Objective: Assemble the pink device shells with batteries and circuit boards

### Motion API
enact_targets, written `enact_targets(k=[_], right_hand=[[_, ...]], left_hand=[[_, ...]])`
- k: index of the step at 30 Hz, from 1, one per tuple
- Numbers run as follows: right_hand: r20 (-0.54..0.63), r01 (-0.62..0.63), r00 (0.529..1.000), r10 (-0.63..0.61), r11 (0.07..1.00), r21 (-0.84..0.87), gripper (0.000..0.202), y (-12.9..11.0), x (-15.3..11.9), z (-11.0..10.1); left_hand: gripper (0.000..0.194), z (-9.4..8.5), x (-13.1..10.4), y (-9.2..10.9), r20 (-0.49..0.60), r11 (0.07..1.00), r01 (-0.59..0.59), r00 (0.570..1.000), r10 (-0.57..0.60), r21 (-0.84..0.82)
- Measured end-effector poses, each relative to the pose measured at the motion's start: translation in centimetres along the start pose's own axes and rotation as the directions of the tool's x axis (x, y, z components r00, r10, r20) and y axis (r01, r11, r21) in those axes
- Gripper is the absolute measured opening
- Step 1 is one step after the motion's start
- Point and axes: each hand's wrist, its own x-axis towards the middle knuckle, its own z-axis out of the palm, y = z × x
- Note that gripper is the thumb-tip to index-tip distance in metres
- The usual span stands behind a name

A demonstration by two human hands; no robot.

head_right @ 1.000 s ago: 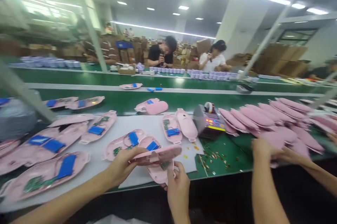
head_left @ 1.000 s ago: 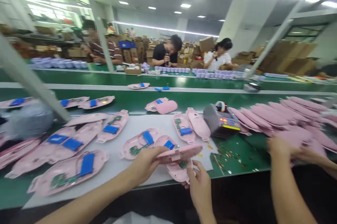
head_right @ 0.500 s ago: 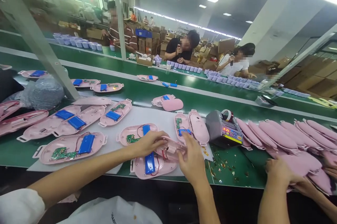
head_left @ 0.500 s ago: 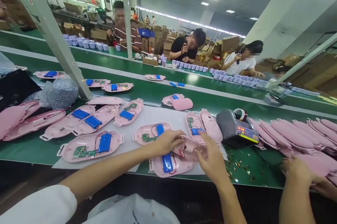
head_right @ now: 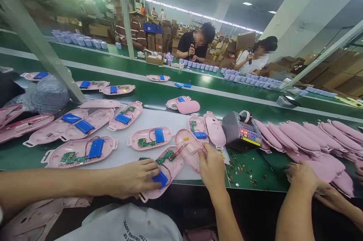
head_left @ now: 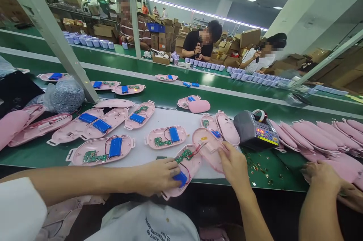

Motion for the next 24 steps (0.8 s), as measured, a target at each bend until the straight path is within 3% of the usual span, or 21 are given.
enact_targets(k=[2,3,5,8,9,11,13,14,17,18,20,22,24], right_hand=[[0.035,0.051,0.998,-0.053,0.997,0.063,0.042,-1.6,1.0,0.5],[0.055,0.083,0.995,-0.087,0.993,0.080,0.041,-2.3,1.5,0.6],[0.068,0.140,0.987,-0.143,0.989,0.055,0.041,-3.5,2.1,0.7],[0.025,0.171,0.985,-0.169,0.981,-0.090,0.044,-3.5,2.1,0.5],[0.019,0.164,0.986,-0.163,0.978,-0.129,0.045,-3.0,2.0,0.4],[0.042,0.124,0.992,-0.119,0.981,-0.151,0.045,-1.2,1.5,0.0],[0.088,0.062,0.995,-0.053,0.994,-0.093,0.045,1.1,1.0,-0.3],[0.113,0.029,0.993,-0.024,0.999,-0.041,0.045,2.1,0.6,-0.5],[0.154,-0.031,0.988,0.010,0.990,0.135,0.045,4.1,-0.2,-0.7],[0.154,-0.035,0.988,0.008,0.983,0.178,0.045,4.3,-0.4,-0.7],[0.155,-0.035,0.988,-0.001,0.972,0.231,0.045,4.3,-0.6,-0.7],[0.162,-0.038,0.987,-0.004,0.965,0.259,0.043,3.9,-0.6,-0.8],[0.163,-0.044,0.987,-0.001,0.961,0.274,0.040,3.6,-0.6,-1.0]], left_hand=[[0.054,1.3,1.9,0.3,0.055,0.984,-0.166,0.985,0.162,0.070],[0.061,2.3,3.3,0.8,0.043,0.986,-0.141,0.989,0.138,0.091],[0.074,4.7,6.7,2.1,-0.045,0.989,0.107,0.994,-0.103,0.106],[0.079,6.9,11.5,4.6,-0.106,0.871,0.486,0.872,-0.479,0.065],[0.076,7.0,12.3,5.1,-0.103,0.852,0.522,0.850,-0.517,0.036],[0.060,6.1,12.2,5.2,-0.102,0.904,0.426,0.899,-0.427,-0.026],[0.036,4.6,10.1,3.7,-0.145,0.964,0.259,0.953,-0.266,-0.060],[0.023,3.8,8.8,2.4,-0.172,0.967,0.245,0.952,-0.252,-0.064],[0.013,2.1,6.5,-2.4,-0.199,0.907,0.406,0.885,-0.420,-0.109],[0.014,1.9,6.6,-3.9,-0.189,0.897,0.422,0.878,-0.440,-0.127],[0.018,1.8,8.1,-6.2,-0.151,0.922,0.358,0.913,-0.379,-0.149],[0.023,2.1,10.3,-7.6,-0.052,0.944,0.279,0.955,-0.292,-0.176],[0.015,2.4,12.2,-8.1,0.071,0.947,0.238,0.971,-0.228,-0.214]])
